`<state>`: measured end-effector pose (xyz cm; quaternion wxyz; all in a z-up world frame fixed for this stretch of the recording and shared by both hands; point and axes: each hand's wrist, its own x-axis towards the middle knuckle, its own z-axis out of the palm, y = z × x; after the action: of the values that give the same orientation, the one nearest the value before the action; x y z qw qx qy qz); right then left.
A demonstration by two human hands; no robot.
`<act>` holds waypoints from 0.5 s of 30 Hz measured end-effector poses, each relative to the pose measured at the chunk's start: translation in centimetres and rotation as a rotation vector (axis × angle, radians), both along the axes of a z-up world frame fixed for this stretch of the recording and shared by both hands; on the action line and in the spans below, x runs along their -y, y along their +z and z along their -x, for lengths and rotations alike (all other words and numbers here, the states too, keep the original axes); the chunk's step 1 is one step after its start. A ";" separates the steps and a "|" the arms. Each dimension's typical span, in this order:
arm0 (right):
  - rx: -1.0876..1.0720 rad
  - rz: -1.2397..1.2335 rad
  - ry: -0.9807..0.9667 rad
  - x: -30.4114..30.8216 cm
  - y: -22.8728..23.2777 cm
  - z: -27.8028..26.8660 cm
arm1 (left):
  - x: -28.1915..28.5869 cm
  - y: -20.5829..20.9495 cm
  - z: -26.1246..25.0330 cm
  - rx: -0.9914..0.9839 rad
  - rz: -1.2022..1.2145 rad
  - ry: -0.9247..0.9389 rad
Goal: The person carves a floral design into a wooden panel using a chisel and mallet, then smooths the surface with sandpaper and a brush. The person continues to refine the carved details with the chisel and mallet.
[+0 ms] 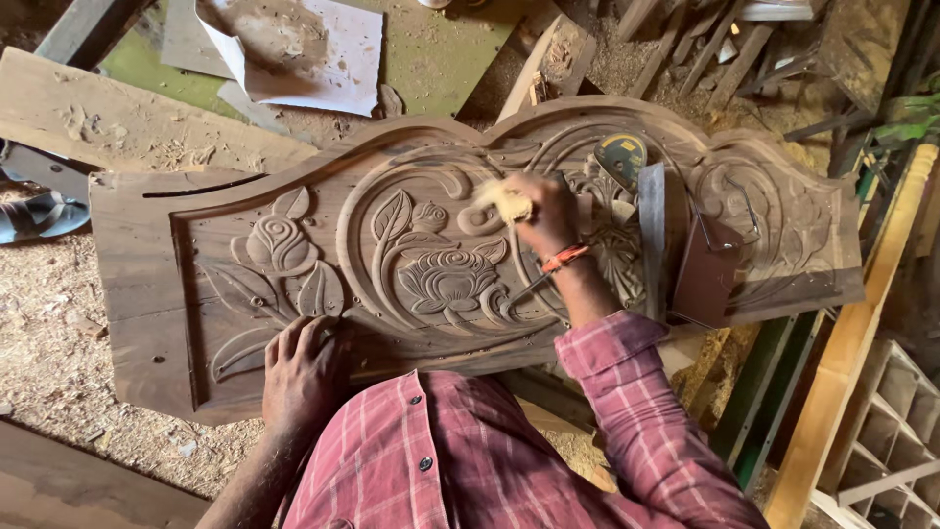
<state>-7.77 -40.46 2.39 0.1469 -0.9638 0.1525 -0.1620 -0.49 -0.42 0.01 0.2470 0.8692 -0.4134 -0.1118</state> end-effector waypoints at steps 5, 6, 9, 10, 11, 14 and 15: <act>0.084 -0.080 0.051 1.1 1.1 0.9 | 0.0 0.1 0.0 -0.018 -0.023 0.009; 0.027 -0.224 0.143 1.2 1.2 0.9 | 0.1 0.2 -0.1 -0.016 -0.010 0.015; -0.103 -0.120 -0.046 1.1 0.9 0.7 | 0.3 0.1 -0.1 -0.001 -0.018 0.012; -0.139 0.002 -0.185 1.0 0.7 0.7 | 0.2 0.1 0.0 0.006 -0.031 0.008; -0.017 -0.015 -0.141 0.9 0.7 0.7 | 0.1 0.0 0.3 0.003 -0.023 0.007; 0.159 -0.155 0.033 1.2 0.9 0.6 | 0.2 -0.2 0.0 0.021 -0.004 0.004; 0.078 -0.263 0.118 1.3 1.1 0.7 | 0.3 -0.3 0.0 0.032 -0.002 0.003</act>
<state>-8.48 -41.80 3.44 0.2867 -0.9366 0.1095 -0.1689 -0.45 -0.69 -0.33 0.2395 0.8717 -0.4161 -0.0978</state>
